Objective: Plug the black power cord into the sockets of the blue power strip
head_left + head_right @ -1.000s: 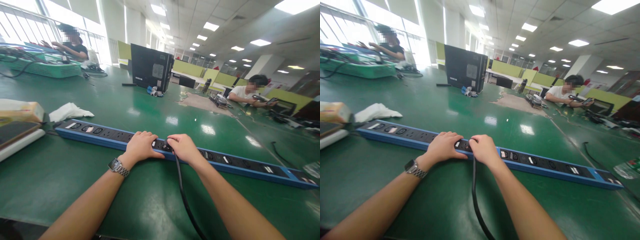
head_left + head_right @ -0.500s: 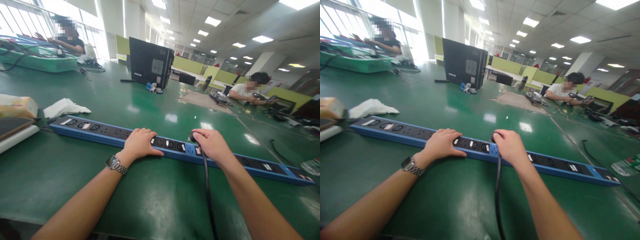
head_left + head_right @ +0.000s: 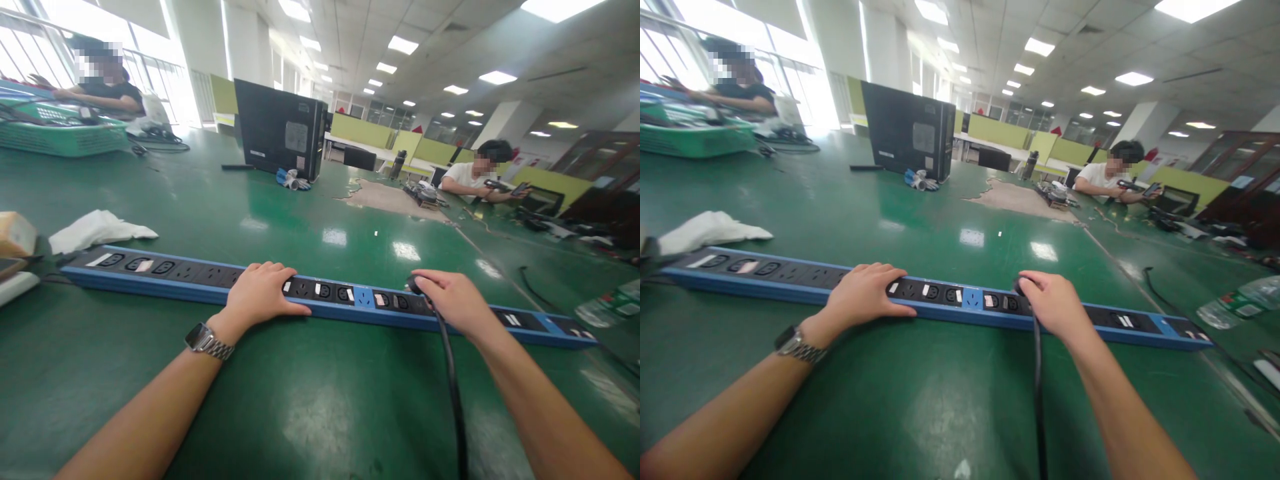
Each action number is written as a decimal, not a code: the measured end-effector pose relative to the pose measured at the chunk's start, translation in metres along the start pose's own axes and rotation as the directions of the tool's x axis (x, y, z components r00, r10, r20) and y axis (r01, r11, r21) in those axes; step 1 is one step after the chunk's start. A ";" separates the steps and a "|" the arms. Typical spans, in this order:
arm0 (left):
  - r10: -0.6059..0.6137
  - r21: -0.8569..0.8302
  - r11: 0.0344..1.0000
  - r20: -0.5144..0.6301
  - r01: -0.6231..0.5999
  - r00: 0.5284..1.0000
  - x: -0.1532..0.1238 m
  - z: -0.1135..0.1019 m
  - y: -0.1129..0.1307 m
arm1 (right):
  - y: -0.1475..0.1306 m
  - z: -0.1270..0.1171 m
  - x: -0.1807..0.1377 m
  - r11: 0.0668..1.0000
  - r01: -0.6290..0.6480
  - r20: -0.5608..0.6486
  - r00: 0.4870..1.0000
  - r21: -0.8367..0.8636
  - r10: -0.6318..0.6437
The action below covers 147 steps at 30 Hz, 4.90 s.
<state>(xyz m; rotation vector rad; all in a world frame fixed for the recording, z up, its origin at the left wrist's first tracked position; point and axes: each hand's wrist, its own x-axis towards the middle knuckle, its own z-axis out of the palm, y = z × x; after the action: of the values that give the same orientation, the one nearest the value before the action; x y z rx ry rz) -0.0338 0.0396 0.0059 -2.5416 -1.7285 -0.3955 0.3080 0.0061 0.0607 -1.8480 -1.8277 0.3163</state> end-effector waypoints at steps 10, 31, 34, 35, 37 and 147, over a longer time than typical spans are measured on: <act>0.003 0.024 1.000 0.006 -0.003 1.000 0.000 -0.001 0.000 | 0.052 -0.013 -0.006 0.990 -0.031 0.097 0.994 -0.136 0.045; 0.035 -0.004 0.999 -0.060 -0.035 0.998 -0.002 0.002 0.004 | -0.147 0.087 0.010 0.981 0.175 0.197 0.968 -0.080 -0.156; 0.029 0.000 1.000 -0.049 -0.029 0.998 -0.002 0.003 0.003 | -0.108 0.056 0.010 0.983 0.181 0.105 0.979 -0.039 -0.176; 0.028 0.002 1.000 -0.044 -0.028 0.999 -0.002 0.003 0.002 | -0.093 0.047 0.010 0.983 0.176 0.124 0.978 -0.053 -0.168; 0.027 0.003 1.000 -0.034 -0.027 0.999 -0.001 0.002 0.002 | -0.067 0.037 0.009 0.980 0.175 0.198 0.968 -0.093 -0.154; 0.035 -0.031 0.999 0.005 -0.034 0.999 0.003 0.001 0.013 | 0.056 -0.018 -0.012 0.996 0.000 0.168 0.986 -0.086 0.014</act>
<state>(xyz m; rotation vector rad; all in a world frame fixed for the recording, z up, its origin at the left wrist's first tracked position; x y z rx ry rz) -0.0205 0.0375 0.0068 -2.5928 -1.6913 -0.4172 0.3651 -0.0071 0.0449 -1.9376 -1.9759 0.4138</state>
